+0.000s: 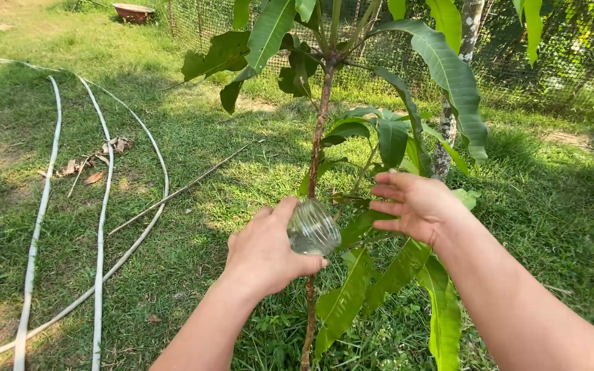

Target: The person waters several small plants in a backyard garden using a clear glass jar. They scoop water from a bucket, pour it over the leaves and stems of each plant, and repeat the process for multiple plants.

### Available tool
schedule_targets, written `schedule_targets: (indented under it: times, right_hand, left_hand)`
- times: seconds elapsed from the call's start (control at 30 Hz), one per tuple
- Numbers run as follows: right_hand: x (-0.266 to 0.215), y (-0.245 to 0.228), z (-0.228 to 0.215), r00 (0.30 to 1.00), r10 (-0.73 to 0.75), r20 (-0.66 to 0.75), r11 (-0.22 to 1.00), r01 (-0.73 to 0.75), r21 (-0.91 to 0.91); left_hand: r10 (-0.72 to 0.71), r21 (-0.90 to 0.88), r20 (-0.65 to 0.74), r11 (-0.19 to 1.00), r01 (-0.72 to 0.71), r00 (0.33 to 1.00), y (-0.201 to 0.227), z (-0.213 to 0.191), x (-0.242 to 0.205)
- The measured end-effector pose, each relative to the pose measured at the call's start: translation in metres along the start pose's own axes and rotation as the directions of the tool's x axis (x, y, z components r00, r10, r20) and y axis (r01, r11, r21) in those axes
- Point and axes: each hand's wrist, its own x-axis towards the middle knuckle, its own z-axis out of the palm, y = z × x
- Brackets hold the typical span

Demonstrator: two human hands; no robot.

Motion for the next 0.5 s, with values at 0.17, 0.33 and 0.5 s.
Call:
schedule_targets:
  times: [0.17,0.33,0.5]
  right_hand:
    - [0.024,0.056,-0.017,0.980,0.196,0.046,0.949,-0.201,0.243]
    - [0.055,0.119,-0.020,0.911,0.381,0.155,0.820,-0.411,0.399]
    - [0.051,0.130,0.001,0.855,0.482,0.193,0.736,-0.514,0.440]
  left_hand:
    - [0.082,0.076,0.069,0.993,-0.087,0.994,0.013,0.010,0.006]
    - [0.134,0.302,0.122,0.939,-0.165,0.983,0.028,0.022,0.012]
    - [0.093,0.462,0.189,0.870,-0.172,0.978,0.035,0.028,0.011]
